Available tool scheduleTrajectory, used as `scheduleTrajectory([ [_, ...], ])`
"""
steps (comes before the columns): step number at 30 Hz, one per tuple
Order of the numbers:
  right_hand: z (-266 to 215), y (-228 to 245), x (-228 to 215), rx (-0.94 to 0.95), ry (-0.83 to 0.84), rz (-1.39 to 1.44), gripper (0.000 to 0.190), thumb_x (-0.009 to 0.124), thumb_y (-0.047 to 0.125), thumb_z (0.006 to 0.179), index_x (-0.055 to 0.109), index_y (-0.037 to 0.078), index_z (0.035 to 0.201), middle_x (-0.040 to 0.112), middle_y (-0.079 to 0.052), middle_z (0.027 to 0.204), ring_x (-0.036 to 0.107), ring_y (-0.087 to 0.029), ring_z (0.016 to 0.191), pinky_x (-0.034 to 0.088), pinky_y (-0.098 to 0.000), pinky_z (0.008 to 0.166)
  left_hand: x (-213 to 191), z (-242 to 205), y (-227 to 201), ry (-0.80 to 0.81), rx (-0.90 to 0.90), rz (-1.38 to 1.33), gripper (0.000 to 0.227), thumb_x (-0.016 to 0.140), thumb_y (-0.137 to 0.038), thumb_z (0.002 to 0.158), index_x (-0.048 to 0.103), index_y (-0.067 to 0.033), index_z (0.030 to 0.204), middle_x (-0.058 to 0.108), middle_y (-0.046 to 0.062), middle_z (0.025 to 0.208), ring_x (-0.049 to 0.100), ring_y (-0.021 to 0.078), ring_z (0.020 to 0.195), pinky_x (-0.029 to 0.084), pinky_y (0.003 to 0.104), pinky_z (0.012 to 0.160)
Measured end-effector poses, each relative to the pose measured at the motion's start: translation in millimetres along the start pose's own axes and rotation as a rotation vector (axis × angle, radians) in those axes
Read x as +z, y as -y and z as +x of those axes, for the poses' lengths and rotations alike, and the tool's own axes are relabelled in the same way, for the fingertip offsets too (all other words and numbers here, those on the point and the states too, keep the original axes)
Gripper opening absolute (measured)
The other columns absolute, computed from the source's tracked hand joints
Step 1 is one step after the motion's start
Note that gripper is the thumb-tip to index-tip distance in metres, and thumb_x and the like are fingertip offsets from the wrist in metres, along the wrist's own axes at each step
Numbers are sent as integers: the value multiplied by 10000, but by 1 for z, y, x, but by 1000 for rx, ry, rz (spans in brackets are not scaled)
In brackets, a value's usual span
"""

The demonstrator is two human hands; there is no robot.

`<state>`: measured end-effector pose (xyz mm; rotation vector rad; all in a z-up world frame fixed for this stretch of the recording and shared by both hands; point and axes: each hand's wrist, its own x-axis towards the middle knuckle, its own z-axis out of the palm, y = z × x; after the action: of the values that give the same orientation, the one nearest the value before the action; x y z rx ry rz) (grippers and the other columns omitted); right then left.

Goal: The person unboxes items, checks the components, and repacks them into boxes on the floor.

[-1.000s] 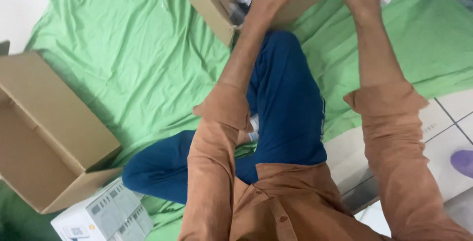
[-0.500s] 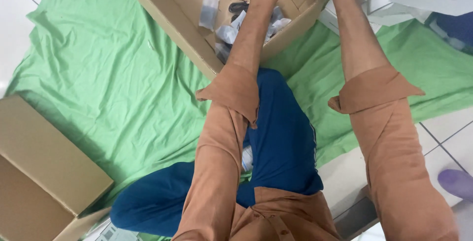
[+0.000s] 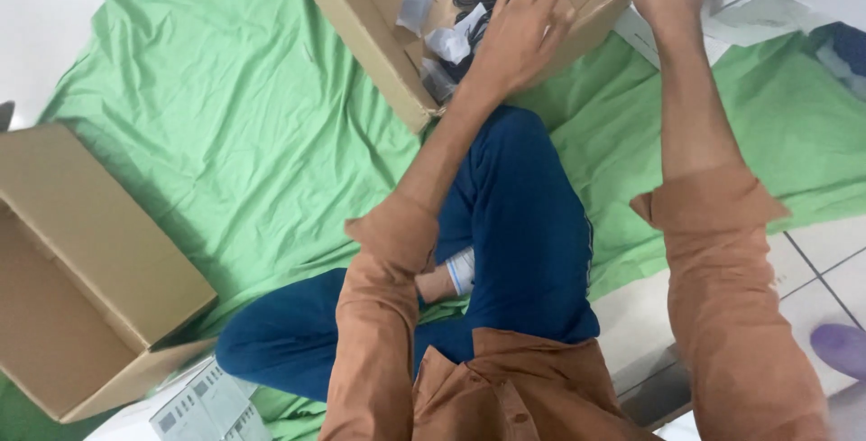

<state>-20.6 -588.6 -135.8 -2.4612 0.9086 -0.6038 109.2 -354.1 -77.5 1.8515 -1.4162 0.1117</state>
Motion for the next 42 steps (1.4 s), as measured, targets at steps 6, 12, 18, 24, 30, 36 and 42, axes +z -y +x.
scheduleTrajectory([
  [6,-142,70,-74,-32,-79,281,312,717,-40,1089,612,44,1370,556,-100,1412,658,-266,1328,614,-364,1026,-86,-102,-37,228,-194,195,755,698,-447,841,465,-87,1463,664,122,1098,641,335,1019,491,509,944],
  [12,-166,72,-19,226,129,602,1010,916,91,973,180,146,1663,327,-202,1690,531,-318,1419,615,-403,1026,-82,-131,-24,184,-274,506,219,611,-326,1026,605,-197,1203,662,35,933,685,262,842,484,434,756],
  [18,-131,127,32,205,235,1065,1276,952,209,990,-111,207,1696,161,-240,1801,600,-410,1444,615,-433,1082,-78,-142,-34,107,-276,467,249,597,-290,971,612,-188,1198,670,46,923,680,275,797,475,442,716],
  [24,-141,154,57,246,181,1000,1225,939,95,982,-57,150,1693,199,-269,1755,519,-366,1435,652,-420,1014,-102,-154,-2,84,-196,412,261,619,-275,981,596,-155,1211,674,28,943,676,240,856,465,432,735],
  [30,-125,97,96,105,17,996,1136,767,-58,968,-105,131,1672,80,-250,1755,318,-361,1597,473,-391,1276,-86,-146,18,131,-120,319,226,664,-257,920,588,-177,1117,686,-6,957,650,204,925,445,405,828],
  [36,-110,40,92,209,30,584,1099,796,210,924,-26,46,1634,99,-215,1697,247,-349,1548,299,-448,1230,-113,-160,-4,-44,-143,340,426,680,-314,953,541,-122,1307,680,54,1183,626,281,1170,434,423,1069],
  [42,-172,183,108,-145,-108,420,950,729,233,1028,38,35,1650,84,-222,1706,321,-333,1584,425,-438,1276,-260,-317,-110,-412,-578,120,486,707,-272,1006,543,-119,1436,594,110,1456,518,307,1423,321,519,1274],
])
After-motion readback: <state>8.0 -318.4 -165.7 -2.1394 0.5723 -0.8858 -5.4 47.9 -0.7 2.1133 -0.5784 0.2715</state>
